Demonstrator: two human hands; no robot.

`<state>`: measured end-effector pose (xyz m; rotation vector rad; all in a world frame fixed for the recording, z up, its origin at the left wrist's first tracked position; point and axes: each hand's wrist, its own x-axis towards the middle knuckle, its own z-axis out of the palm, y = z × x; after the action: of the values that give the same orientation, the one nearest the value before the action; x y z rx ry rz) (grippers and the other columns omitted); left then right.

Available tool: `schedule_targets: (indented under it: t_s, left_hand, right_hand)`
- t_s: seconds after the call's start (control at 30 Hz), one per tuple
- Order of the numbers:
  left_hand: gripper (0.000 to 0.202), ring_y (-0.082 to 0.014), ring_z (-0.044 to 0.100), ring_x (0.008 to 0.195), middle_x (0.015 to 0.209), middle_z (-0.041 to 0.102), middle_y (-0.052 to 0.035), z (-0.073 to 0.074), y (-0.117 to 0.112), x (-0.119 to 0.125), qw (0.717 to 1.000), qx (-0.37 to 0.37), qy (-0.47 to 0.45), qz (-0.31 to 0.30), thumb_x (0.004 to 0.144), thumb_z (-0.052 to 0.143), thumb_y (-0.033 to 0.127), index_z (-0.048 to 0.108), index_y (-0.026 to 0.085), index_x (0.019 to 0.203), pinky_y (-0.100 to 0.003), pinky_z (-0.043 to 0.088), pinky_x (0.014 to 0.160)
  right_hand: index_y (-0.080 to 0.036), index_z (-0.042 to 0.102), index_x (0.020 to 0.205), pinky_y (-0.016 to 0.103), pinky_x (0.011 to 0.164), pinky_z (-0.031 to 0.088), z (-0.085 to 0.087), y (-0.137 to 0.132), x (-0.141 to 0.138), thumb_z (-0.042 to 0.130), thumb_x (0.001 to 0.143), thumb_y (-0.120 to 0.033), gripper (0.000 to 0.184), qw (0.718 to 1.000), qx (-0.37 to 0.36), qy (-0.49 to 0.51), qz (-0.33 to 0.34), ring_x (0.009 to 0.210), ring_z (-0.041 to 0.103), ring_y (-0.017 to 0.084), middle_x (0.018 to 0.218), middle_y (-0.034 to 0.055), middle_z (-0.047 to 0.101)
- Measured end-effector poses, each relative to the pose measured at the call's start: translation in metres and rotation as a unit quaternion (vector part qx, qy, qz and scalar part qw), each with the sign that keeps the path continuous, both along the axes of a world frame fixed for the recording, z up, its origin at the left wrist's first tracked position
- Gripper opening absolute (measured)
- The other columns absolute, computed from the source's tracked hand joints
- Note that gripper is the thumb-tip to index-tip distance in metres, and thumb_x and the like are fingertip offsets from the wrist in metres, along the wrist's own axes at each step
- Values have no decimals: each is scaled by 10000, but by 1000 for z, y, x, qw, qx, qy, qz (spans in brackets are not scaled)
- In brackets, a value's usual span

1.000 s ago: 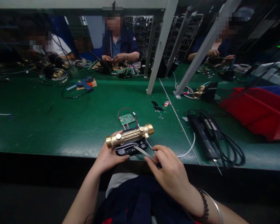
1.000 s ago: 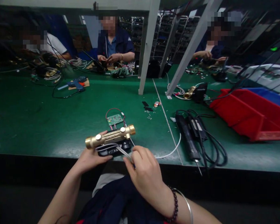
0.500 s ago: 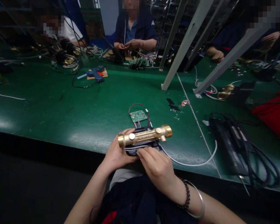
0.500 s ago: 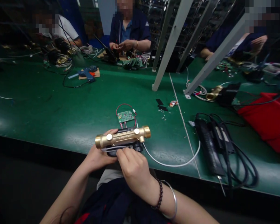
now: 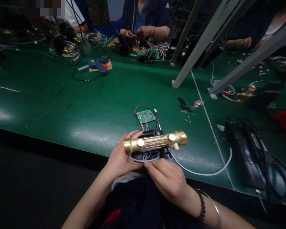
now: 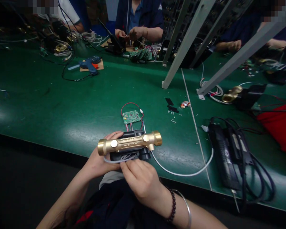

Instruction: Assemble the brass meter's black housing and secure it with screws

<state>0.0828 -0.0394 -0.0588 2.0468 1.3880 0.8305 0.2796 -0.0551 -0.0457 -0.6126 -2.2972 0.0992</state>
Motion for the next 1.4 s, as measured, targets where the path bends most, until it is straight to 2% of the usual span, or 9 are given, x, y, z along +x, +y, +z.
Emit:
schedule_targets:
  t_s: [0.2, 0.33, 0.5, 0.63, 0.8, 1.0, 1.13, 1.27, 1.4]
  left_hand:
    - [915, -294, 402, 1278, 1373, 447, -116, 6, 0, -3, 1000, -22, -10, -12, 591, 783, 238, 315, 253, 1377, -536, 286, 1093]
    - [900, -317, 288, 1351, 1458, 336, -120, 8, -6, -5, 997, -50, -45, -40, 651, 759, 305, 275, 267, 1408, -568, 229, 1113]
    - [886, -339, 306, 1339, 1451, 341, -128, 3, -17, 4, 992, -63, -78, 71, 679, 759, 395, 282, 249, 1410, -567, 272, 1097]
    - [860, -331, 386, 1293, 1403, 410, -128, -1, -18, 8, 989, -78, -97, 80, 685, 750, 332, 288, 245, 1406, -544, 335, 1073]
    - [865, -342, 361, 1307, 1422, 373, -159, 0, -15, 4, 997, -39, -17, 63, 702, 729, 374, 259, 201, 1408, -551, 318, 1081]
    - [876, -333, 392, 1285, 1399, 404, -151, 1, -17, 7, 996, -24, -15, 80, 680, 760, 404, 285, 216, 1391, -533, 352, 1060]
    - [860, -333, 372, 1300, 1417, 372, -179, -2, -16, 6, 998, 12, 15, 58, 708, 721, 371, 243, 191, 1399, -530, 359, 1053]
    - [904, -332, 348, 1317, 1435, 349, -176, -2, -16, 4, 998, 37, 31, 30, 687, 721, 291, 186, 206, 1411, -535, 352, 1058]
    - [870, -341, 351, 1315, 1429, 368, -164, 0, -16, 6, 998, 14, 31, 45, 700, 741, 344, 237, 219, 1398, -549, 342, 1065]
  right_hand:
    - [-11, 580, 1050, 276, 526, 457, 1, -9, 9, 310, 958, -46, 287, 995, 24, -94, -27, 605, 578, 168, 749, 96, 659]
    - [11, 585, 1033, 279, 529, 477, -7, -17, 4, 230, 953, -24, 365, 990, 58, -111, -59, 623, 594, 180, 780, 121, 673]
    - [-72, 600, 1017, 259, 627, 490, 6, -13, 8, 455, 939, -97, 166, 997, -54, -1, -50, 697, 570, 163, 801, 79, 637]
    - [-29, 546, 1138, 303, 723, 500, 22, -5, 0, 514, 912, -114, 243, 993, -45, 35, -108, 832, 570, 210, 931, 145, 622]
    - [-107, 602, 1005, 277, 612, 500, 16, -6, -12, 364, 953, -107, 244, 991, -132, 2, -6, 727, 545, 185, 836, 86, 601]
    - [-98, 594, 894, 279, 705, 509, 8, -9, 6, 366, 941, -63, 236, 995, -58, 35, -69, 839, 546, 196, 922, 130, 594]
    - [-69, 589, 969, 292, 810, 512, 9, -5, -4, 396, 939, -50, 197, 995, -67, 66, -40, 896, 572, 196, 918, 132, 623]
    - [-57, 599, 956, 307, 792, 532, 10, -1, -15, 409, 938, -54, 191, 994, -60, 88, -20, 878, 595, 202, 888, 137, 647]
    - [-92, 605, 929, 296, 719, 545, 12, -3, -5, 375, 961, -83, 232, 996, -61, 53, -27, 798, 611, 185, 847, 108, 671]
